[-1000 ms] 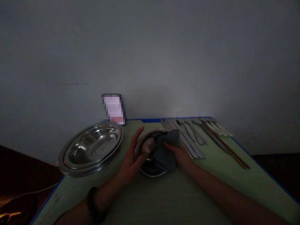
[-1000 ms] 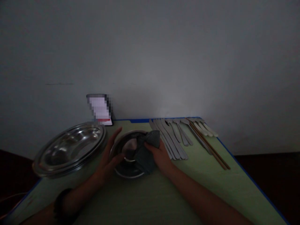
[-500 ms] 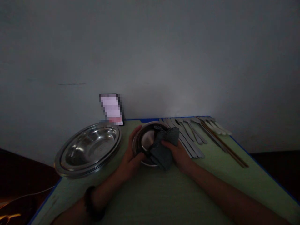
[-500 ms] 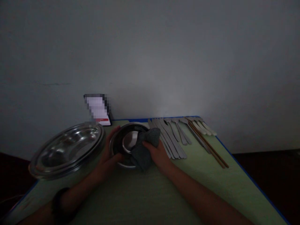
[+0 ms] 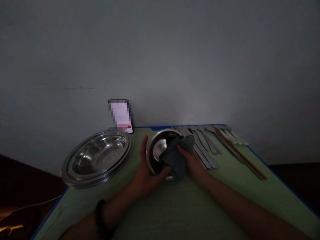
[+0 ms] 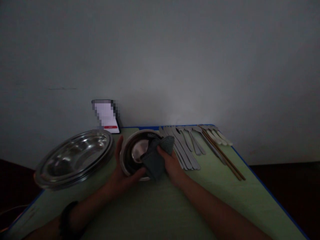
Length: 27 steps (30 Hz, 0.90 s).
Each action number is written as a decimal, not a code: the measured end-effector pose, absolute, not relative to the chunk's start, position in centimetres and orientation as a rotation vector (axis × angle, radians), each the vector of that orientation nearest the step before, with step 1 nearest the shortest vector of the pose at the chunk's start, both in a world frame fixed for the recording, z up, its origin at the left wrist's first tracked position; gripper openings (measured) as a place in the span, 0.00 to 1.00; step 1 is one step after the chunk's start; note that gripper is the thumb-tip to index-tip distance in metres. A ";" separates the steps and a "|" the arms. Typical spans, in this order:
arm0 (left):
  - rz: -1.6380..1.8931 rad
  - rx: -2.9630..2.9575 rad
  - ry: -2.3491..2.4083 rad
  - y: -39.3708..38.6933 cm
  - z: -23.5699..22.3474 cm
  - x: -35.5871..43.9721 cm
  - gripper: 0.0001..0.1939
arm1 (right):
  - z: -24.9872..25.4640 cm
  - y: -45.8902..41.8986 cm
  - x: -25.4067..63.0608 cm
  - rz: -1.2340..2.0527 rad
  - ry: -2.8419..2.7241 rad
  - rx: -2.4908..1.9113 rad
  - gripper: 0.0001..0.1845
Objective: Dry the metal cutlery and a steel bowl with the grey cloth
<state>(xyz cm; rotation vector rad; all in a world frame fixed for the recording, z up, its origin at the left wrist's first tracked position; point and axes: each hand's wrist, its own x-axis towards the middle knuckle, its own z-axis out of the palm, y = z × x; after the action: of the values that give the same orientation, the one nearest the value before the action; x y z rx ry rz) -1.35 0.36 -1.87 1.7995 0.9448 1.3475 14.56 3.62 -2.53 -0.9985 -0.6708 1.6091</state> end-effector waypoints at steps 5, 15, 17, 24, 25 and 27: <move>1.349 1.844 0.986 0.4 -2.0 -1.1 0.52 | -2.8 4.0 14.5 1.594 -0.687 -0.949 0.20; 1.373 1.566 0.891 1.2 -1.5 -2.9 0.40 | -2.4 3.6 14.8 1.494 -0.949 -1.081 0.15; 1.364 1.515 0.913 1.2 -1.5 -3.1 0.38 | -2.3 3.5 14.9 1.498 -0.946 -1.096 0.16; 1.345 1.653 0.915 0.6 -1.4 -1.9 0.47 | -2.9 3.8 14.6 1.579 -0.790 -0.978 0.19; 1.349 1.679 0.909 0.4 -1.3 -1.6 0.50 | -2.9 3.8 14.6 1.587 -0.773 -0.966 0.19; 1.352 1.727 0.902 0.1 -1.4 -1.1 0.55 | -2.9 3.8 14.5 1.601 -0.755 -0.958 0.19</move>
<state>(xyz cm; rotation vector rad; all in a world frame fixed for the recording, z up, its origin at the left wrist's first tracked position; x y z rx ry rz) -1.09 0.09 -1.36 1.7273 0.9018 1.3525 14.55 3.79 -2.95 -0.9579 -0.7555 1.6006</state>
